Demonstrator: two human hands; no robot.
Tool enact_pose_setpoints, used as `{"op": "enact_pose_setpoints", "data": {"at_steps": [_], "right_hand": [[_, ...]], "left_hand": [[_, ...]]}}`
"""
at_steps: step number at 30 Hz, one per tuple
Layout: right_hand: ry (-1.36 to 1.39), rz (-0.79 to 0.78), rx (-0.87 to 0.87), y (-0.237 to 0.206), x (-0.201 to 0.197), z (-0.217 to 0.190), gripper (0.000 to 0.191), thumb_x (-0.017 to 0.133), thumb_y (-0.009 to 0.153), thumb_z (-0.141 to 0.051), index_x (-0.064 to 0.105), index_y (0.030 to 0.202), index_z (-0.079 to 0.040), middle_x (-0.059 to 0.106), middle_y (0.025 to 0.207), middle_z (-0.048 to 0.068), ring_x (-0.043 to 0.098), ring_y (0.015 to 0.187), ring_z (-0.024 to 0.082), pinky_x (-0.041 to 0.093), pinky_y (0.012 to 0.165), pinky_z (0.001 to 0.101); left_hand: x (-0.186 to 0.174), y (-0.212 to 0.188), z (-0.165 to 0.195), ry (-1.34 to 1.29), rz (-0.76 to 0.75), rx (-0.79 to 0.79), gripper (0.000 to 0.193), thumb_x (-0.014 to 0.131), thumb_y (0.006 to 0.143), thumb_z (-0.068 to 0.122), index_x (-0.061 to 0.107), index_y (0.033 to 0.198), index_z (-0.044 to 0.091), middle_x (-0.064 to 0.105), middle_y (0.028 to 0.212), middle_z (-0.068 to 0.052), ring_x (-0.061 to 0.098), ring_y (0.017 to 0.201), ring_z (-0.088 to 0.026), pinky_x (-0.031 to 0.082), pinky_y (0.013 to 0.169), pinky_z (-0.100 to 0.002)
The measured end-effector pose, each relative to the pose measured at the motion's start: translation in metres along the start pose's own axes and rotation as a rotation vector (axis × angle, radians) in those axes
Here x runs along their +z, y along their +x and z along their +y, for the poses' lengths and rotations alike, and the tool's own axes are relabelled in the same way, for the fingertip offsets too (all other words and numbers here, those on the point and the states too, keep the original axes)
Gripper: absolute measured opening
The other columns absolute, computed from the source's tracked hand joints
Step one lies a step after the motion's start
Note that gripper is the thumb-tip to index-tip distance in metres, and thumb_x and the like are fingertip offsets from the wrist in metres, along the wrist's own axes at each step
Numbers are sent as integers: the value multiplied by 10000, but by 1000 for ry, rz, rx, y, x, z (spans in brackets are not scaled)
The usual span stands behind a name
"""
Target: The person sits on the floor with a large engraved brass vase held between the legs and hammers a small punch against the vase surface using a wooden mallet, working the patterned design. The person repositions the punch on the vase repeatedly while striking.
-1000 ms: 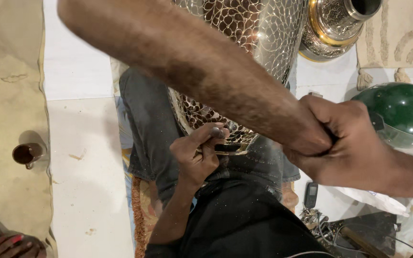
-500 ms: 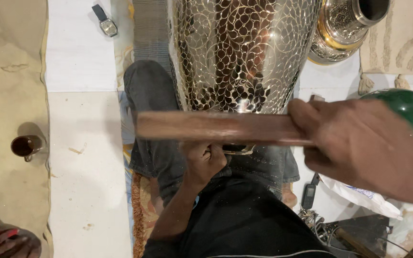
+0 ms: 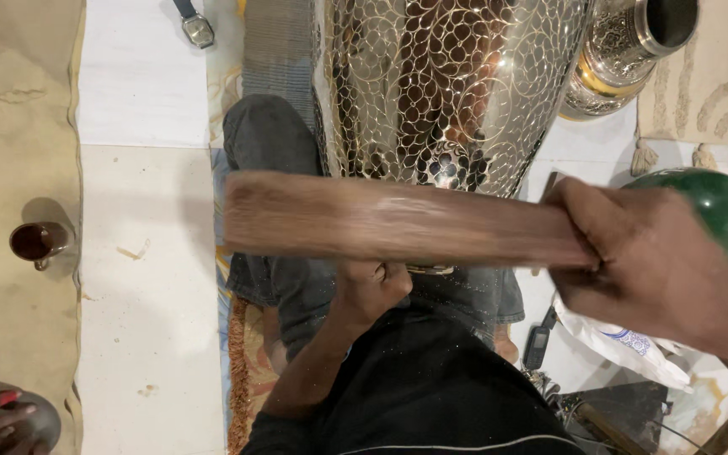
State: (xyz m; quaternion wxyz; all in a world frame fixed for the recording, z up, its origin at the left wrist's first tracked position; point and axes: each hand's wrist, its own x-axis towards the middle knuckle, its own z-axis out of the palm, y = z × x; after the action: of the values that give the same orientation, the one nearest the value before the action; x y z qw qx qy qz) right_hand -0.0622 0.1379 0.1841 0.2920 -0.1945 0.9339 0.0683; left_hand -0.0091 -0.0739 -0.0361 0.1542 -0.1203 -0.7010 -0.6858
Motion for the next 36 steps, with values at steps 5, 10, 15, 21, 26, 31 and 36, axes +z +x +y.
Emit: {"op": "enact_pose_setpoints", "data": {"at_steps": [5,10,15,21,26,31,36], "right_hand": [[-264,-168,134,-5,0,-3,321,663,854,-283,544,1120,-148,584,680,15,562,496,183,484,461,355],[-4,-17,108,-1,-8,-6,337,750,739,-211,603,1020,-96,611,604,61,586,424,195,469,441,364],[495,64,150,14,3,4,296,810,672,-115,693,936,-52,689,556,78,642,443,158,496,437,324],[579,402,-94,8,16,14,354,825,643,-76,709,963,20,718,682,82,680,518,117,523,439,276],[711,370,-128,3,10,8,226,796,757,-142,652,905,-51,660,669,22,642,516,112,488,471,266],[12,22,-5,2,-12,8,316,711,738,-148,565,1010,-79,651,653,62,645,470,208,518,404,359],[36,-252,68,12,-32,-4,239,628,840,-149,518,1051,-127,607,645,17,616,494,149,485,456,291]], "left_hand": [[-1,1,-5,-44,-35,16,277,519,798,-116,722,956,-13,656,743,-73,605,591,-141,501,549,-320],[-4,8,-3,-201,66,-57,186,610,913,-88,756,946,22,778,830,-57,664,581,-84,519,524,-241],[-7,18,0,-274,-8,-6,185,620,1002,-83,714,1138,1,770,1049,-125,780,873,-165,662,735,-266],[-2,18,1,-313,-6,-25,222,608,992,-122,687,1171,-17,770,1032,-137,789,938,-201,692,792,-307],[1,14,-1,-275,-15,-29,207,585,985,-114,686,1147,-37,773,991,-149,795,938,-224,694,782,-311],[1,8,-9,-116,37,43,156,660,928,-86,742,1024,6,779,823,-95,755,689,-139,596,614,-242],[3,4,-9,-77,41,-22,120,661,924,-82,735,986,-10,776,827,-115,728,662,-158,578,589,-275]]}}
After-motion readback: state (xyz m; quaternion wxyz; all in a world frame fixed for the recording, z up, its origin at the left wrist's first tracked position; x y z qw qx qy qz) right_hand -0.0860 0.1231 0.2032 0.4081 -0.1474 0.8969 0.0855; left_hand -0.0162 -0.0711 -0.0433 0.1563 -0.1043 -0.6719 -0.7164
